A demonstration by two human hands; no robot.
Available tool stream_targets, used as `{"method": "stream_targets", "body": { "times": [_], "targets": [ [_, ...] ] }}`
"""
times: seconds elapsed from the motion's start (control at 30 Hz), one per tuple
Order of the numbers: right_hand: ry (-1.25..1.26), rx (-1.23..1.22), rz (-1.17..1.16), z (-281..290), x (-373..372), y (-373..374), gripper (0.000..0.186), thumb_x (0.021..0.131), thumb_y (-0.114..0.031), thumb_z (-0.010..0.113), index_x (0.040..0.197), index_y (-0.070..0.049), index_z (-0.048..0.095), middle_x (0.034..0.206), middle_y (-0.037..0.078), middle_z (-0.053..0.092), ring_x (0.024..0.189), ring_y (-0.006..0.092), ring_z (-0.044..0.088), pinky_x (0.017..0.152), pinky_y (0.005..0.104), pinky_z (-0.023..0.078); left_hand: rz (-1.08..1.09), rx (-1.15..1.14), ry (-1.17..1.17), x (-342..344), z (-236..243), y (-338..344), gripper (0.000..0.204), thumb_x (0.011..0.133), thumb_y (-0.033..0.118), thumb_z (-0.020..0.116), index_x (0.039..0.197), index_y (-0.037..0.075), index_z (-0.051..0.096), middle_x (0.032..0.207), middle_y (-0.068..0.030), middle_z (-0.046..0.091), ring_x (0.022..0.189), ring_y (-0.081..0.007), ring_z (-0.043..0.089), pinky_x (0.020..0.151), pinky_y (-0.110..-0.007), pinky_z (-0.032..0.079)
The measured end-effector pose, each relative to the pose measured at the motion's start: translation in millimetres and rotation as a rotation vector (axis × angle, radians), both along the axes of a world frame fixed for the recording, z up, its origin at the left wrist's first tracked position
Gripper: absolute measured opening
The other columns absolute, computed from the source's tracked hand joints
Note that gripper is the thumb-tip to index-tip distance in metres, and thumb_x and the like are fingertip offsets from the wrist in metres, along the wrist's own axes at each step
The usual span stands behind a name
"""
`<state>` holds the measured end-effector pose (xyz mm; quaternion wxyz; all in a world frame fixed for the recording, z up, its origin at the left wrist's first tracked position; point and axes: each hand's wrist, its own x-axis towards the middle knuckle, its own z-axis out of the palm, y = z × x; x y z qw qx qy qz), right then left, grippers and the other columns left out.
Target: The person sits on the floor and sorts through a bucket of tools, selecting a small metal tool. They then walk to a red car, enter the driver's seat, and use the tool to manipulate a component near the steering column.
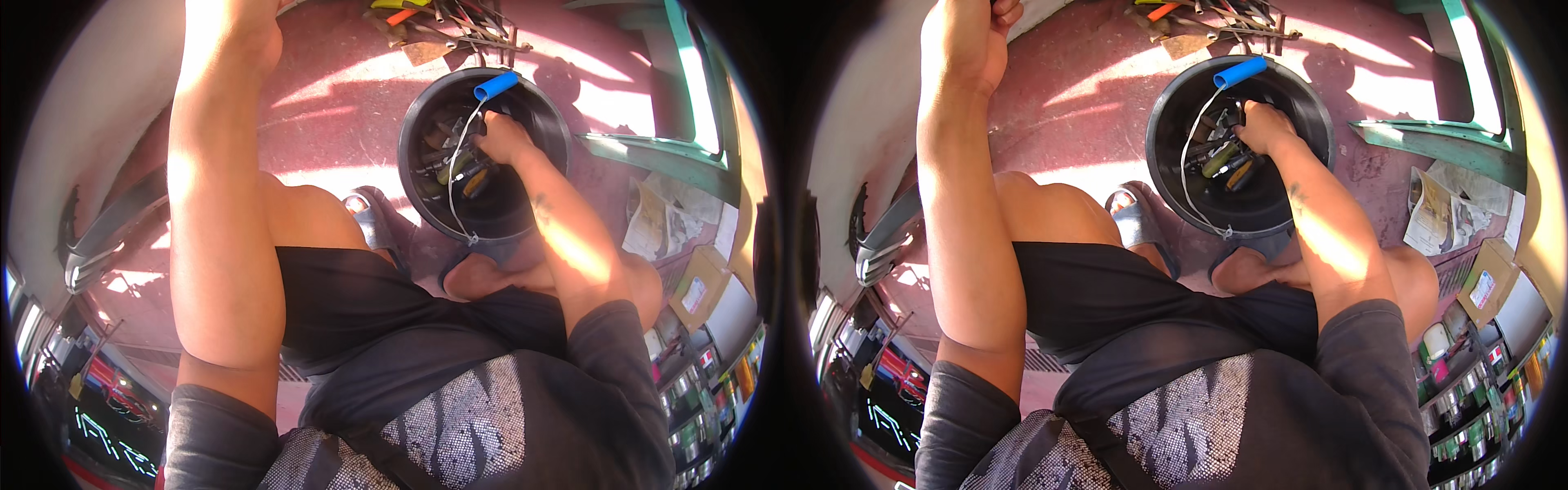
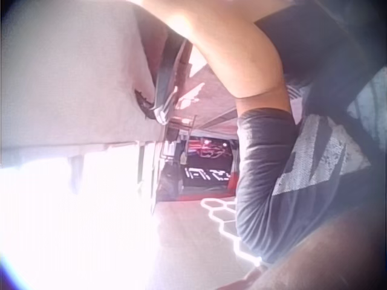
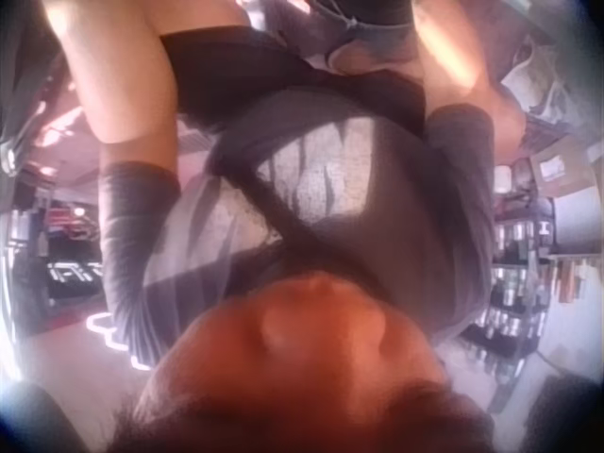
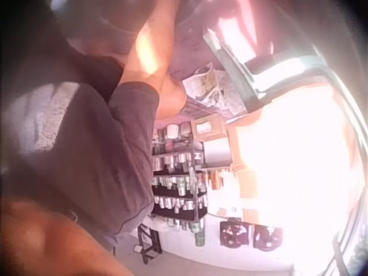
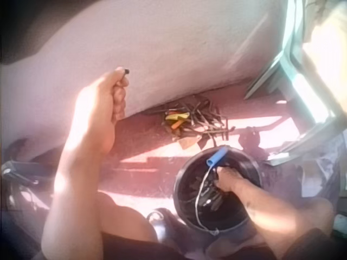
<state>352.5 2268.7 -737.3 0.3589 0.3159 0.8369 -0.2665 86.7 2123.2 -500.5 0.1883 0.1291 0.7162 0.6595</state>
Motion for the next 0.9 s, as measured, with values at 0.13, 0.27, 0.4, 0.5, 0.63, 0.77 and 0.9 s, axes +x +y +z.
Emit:
{"method": "stream_targets", "body": {
  "times": [0.13, 0.27, 0.4, 0.5, 0.63, 0.77, 0.9],
  "targets": [
    [-0.005, 0.039, 0.016, -3, 1, -2, 0.041, 0.092, -0.033, 0.074, 0.123, -0.008, 0.066, 0.119, 0.021, 0.072, 0.115, 0.0384, 0.068, 0.101, 0.0467, 0.053, 0.006, -0.106, 0.023, 9, 12, 8, 0.018, 0.099, 0.021, 0.066, 0.088, 0.008, 0.062, 0.065, 0.0069, 0.045, 0.056, -0.0057, 0.035, 0.054, -0.023, 0.028],
    [0.063, 0.017, -0.002, -2, 6, -2, 0.039, 0.092, -0.032, 0.074, 0.122, -0.007, 0.067, 0.118, 0.022, 0.072, 0.114, 0.0391, 0.068, 0.1, 0.0474, 0.053, -0.027, -0.184, 0.142, 12, 11, 7, 0.016, 0.095, 0.022, 0.071, 0.091, 0.009, 0.064, 0.07, 0.0051, 0.051, 0.062, -0.0054, 0.038, 0.058, -0.022, 0.031],
    [0.143, -0.009, -0.057, -18, 10, -5, 0.036, 0.09, -0.028, 0.074, 0.118, -0.007, 0.068, 0.116, 0.023, 0.072, 0.113, 0.0394, 0.068, 0.099, 0.0481, 0.053, -0.033, -0.202, 0.158, 15, 19, 4, 0.015, 0.094, 0.023, 0.074, 0.094, 0.01, 0.067, 0.076, 0.0025, 0.058, 0.067, -0.0064, 0.043, 0.065, -0.023, 0.036],
    [0.172, 0.002, -0.104, -23, 17, -2, 0.035, 0.088, -0.026, 0.074, 0.117, -0.007, 0.068, 0.117, 0.022, 0.072, 0.114, 0.0395, 0.067, 0.099, 0.0483, 0.053, -0.059, -0.112, 0.206, 9, 4, 6, 0.016, 0.094, 0.025, 0.075, 0.097, 0.01, 0.069, 0.081, 0.0004, 0.063, 0.074, -0.0081, 0.047, 0.073, -0.025, 0.04],
    [0.247, 0.243, 0.027, -18, 14, -21, 0.037, 0.086, -0.024, 0.075, 0.119, -0.009, 0.067, 0.125, 0.016, 0.067, 0.121, 0.0398, 0.062, 0.102, 0.0504, 0.051, -0.033, -0.278, 0.138, 14, 21, 13, 0.02, 0.095, 0.029, 0.075, 0.099, 0.009, 0.071, 0.09, -0.0027, 0.068, 0.083, -0.0108, 0.053, 0.086, -0.028, 0.042],
    [0.409, 0.385, 0.52, 3, 2, -46, 0.037, 0.088, -0.016, 0.068, 0.125, -0.015, 0.067, 0.131, 0.008, 0.06, 0.127, 0.0324, 0.055, 0.107, 0.0502, 0.045, -0.083, -0.217, 0.113, 12, 20, 5, 0.023, 0.095, 0.031, 0.073, 0.097, 0.009, 0.072, 0.095, -0.005, 0.071, 0.092, -0.0134, 0.055, 0.097, -0.034, 0.041],
    [0.524, 0.369, 0.751, -22, -4, -60, 0.039, 0.09, -0.017, 0.061, 0.129, -0.019, 0.066, 0.139, 0.011, 0.057, 0.135, 0.032, 0.05, 0.111, 0.0494, 0.041, -0.195, -0.13, 0.106, 1, 13, -2, 0.021, 0.095, 0.029, 0.073, 0.095, 0.008, 0.071, 0.095, -0.006, 0.072, 0.095, -0.0145, 0.056, 0.101, -0.036, 0.039]
  ]
}}
